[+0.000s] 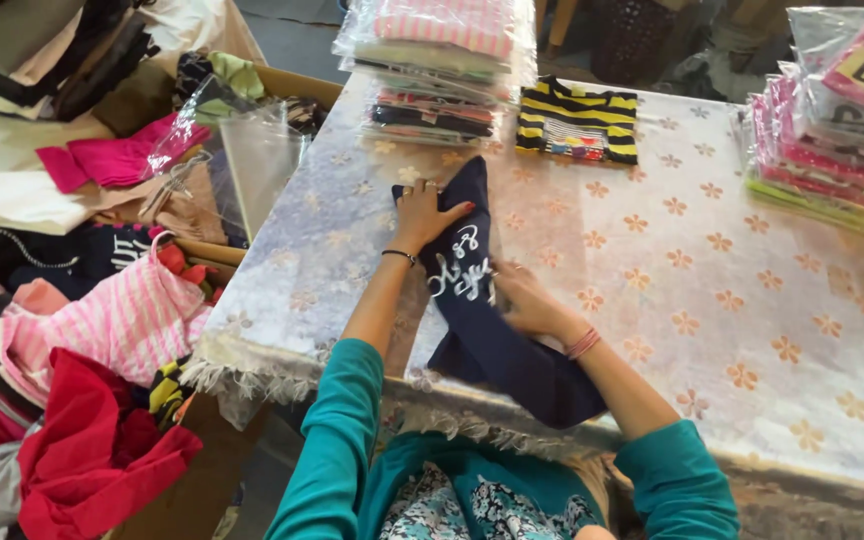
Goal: The person folds several t-shirts on a table covered with a floral tablecloth. They handle a pink shirt, a yellow and black striped shirt, a navy blue shirt, a red shirt, and a grey shirt, folding each one neatly and stacking them.
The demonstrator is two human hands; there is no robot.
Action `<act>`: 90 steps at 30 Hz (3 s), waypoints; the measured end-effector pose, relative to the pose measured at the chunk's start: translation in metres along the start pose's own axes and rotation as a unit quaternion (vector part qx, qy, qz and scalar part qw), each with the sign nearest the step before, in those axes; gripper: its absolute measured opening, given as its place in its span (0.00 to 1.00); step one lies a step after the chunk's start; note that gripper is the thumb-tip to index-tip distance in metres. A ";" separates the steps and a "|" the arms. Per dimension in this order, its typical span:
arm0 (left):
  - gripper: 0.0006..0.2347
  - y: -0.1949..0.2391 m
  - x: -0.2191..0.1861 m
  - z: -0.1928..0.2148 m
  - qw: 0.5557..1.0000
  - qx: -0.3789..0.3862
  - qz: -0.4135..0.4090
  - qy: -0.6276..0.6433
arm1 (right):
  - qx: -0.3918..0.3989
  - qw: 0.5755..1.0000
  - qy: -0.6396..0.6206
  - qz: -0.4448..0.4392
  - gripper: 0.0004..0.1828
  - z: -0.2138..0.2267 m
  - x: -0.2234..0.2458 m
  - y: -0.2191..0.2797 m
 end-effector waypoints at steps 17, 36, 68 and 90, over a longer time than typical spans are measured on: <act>0.13 -0.034 0.040 0.137 0.829 -0.360 0.065 0.424 | -0.376 0.917 0.047 -0.127 0.14 0.138 0.041 0.004; 0.11 0.053 -0.116 0.098 0.923 0.093 -0.373 0.036 | -0.017 0.975 0.108 -0.192 0.29 0.110 0.016 0.036; 0.26 0.088 -0.051 0.165 0.935 0.199 -0.294 0.022 | -0.094 0.956 0.186 -0.208 0.33 0.193 0.050 0.156; 0.41 0.111 -0.008 0.166 0.963 0.256 0.036 0.076 | 0.068 0.904 0.338 -0.255 0.23 0.174 0.080 0.233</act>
Point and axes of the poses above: each hand's wrist, its own y-axis away from the middle knuckle, its own z-axis out of the back of the hand, x = y × z, the point moved 3 cm from there along -y, towards the middle knuckle, and after that the axes turned 5 degrees about -x, right-handed, at the moved point
